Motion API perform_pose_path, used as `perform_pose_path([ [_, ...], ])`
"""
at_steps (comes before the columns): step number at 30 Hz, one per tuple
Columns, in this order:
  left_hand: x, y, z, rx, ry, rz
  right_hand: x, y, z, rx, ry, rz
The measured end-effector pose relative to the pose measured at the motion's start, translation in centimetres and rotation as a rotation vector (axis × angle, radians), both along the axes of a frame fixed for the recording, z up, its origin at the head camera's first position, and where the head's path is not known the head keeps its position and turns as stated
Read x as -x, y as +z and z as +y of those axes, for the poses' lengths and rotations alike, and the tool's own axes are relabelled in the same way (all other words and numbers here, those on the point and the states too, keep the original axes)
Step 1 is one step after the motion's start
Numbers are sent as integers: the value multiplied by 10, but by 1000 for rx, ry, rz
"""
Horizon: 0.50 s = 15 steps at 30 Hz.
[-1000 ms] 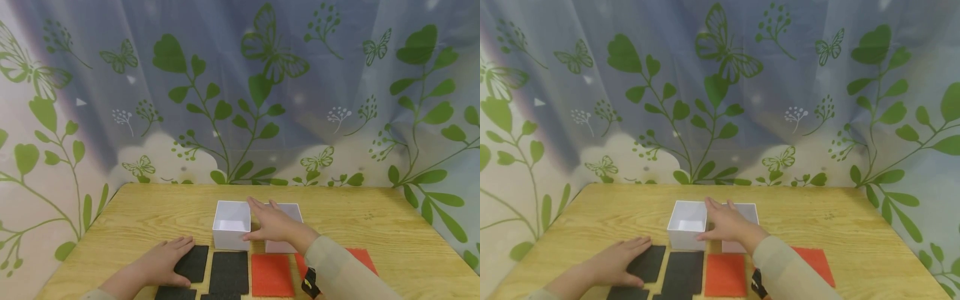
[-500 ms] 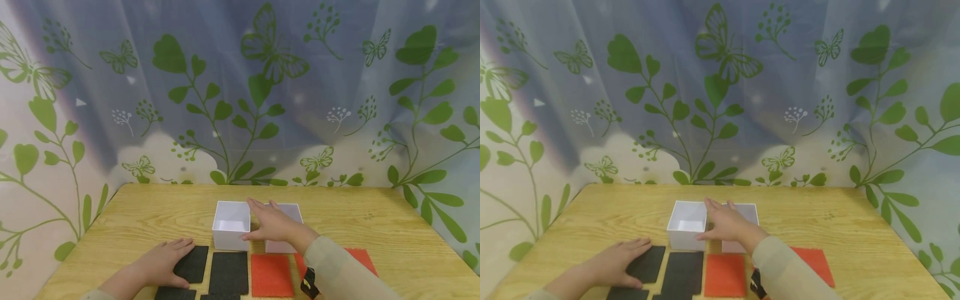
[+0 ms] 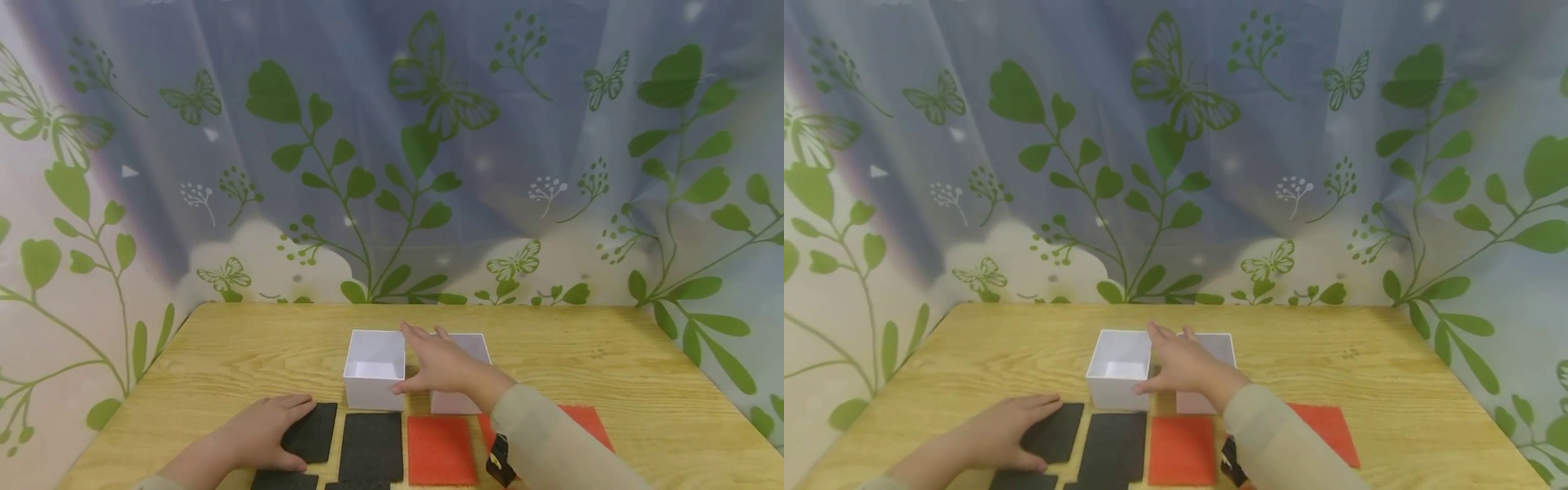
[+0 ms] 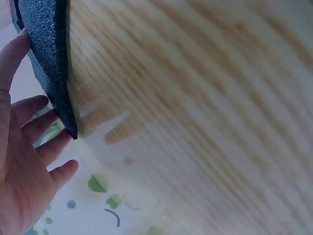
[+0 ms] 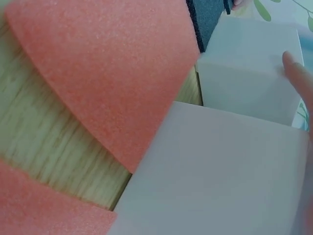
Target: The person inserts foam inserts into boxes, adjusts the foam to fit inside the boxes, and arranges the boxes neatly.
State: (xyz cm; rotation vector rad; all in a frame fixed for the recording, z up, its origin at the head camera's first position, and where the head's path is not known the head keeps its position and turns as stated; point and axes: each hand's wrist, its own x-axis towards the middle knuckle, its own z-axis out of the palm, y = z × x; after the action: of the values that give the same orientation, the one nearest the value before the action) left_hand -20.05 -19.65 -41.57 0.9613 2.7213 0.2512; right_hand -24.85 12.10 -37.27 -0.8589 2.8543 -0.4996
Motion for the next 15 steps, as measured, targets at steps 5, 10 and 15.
perform_pose_path([
  [5,0,-2,-1,-2,-4,7,-1,-3,-2,-11,7,15],
  [10,0,-2,-1,-12,-10,21,-4,-3,0,-25,1,20],
  [15,0,-2,-2,-17,-14,21,-5,-3,5,-38,3,25],
])
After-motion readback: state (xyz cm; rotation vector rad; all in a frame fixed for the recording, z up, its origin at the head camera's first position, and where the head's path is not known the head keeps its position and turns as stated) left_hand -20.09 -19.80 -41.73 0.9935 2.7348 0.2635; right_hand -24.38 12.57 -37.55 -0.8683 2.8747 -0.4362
